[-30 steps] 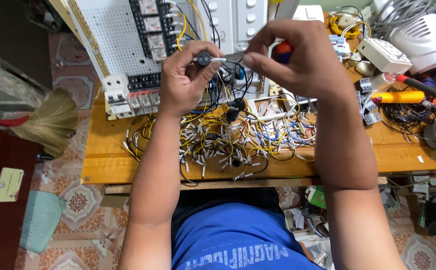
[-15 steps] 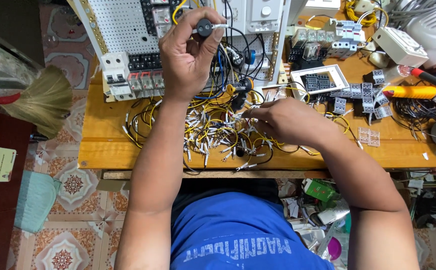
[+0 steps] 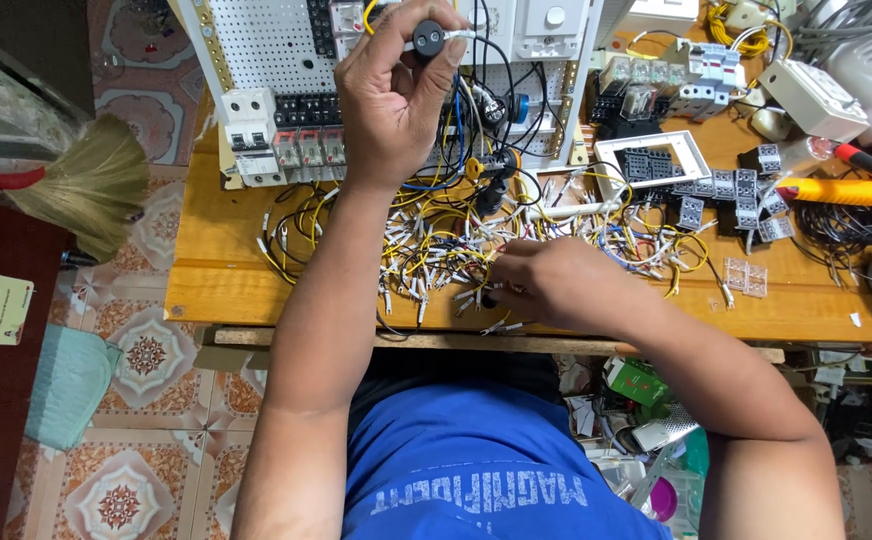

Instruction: The person uses a screwdriver to tighten screws on a yellow electrical plug and then on a black electrical component. They manipulate wires and connectors on a cluttered workbench.

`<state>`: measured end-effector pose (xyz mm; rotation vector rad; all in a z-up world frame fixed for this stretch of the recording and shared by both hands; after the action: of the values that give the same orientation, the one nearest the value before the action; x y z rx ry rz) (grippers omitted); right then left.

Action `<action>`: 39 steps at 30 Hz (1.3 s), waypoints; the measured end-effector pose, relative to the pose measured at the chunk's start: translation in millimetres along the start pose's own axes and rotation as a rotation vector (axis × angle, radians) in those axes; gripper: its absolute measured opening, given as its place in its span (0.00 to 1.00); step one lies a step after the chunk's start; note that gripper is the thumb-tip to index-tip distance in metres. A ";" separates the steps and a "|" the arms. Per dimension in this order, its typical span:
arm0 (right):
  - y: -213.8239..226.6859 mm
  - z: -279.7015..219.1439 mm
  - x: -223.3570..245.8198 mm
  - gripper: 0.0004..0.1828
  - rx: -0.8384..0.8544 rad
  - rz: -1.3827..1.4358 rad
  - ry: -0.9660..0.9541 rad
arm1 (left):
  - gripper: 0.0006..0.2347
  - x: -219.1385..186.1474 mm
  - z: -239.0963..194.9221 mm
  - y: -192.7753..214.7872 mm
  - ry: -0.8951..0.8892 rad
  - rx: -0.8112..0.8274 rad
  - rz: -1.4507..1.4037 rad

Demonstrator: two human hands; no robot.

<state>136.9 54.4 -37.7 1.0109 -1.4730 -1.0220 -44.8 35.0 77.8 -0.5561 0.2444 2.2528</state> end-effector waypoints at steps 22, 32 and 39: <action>-30.0 71.7 39.5 0.12 -0.189 -0.311 0.128 | 0.05 8.4 -4.0 -1.5 -0.044 0.022 0.102; -15.2 62.6 52.4 0.06 -0.222 -0.211 0.225 | 0.09 16.2 -10.2 -3.0 -0.101 0.048 0.155; -6.1 36.8 120.9 0.06 -0.331 -0.241 0.547 | 0.03 8.7 -5.2 0.1 -0.051 -0.042 -0.027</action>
<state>87.1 -59.6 -14.3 1.1258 -0.7230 -1.0113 -48.4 38.9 69.2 -0.5198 0.1638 2.2472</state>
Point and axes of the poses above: each hand's wrist, its own z-axis towards the middle knuckle, its own y-axis out of the back of the hand, x = y × z, the point moved 9 cm from there along z, towards the middle knuckle, and after that the axes turned 7 degrees about -y, right-handed, at the moved point
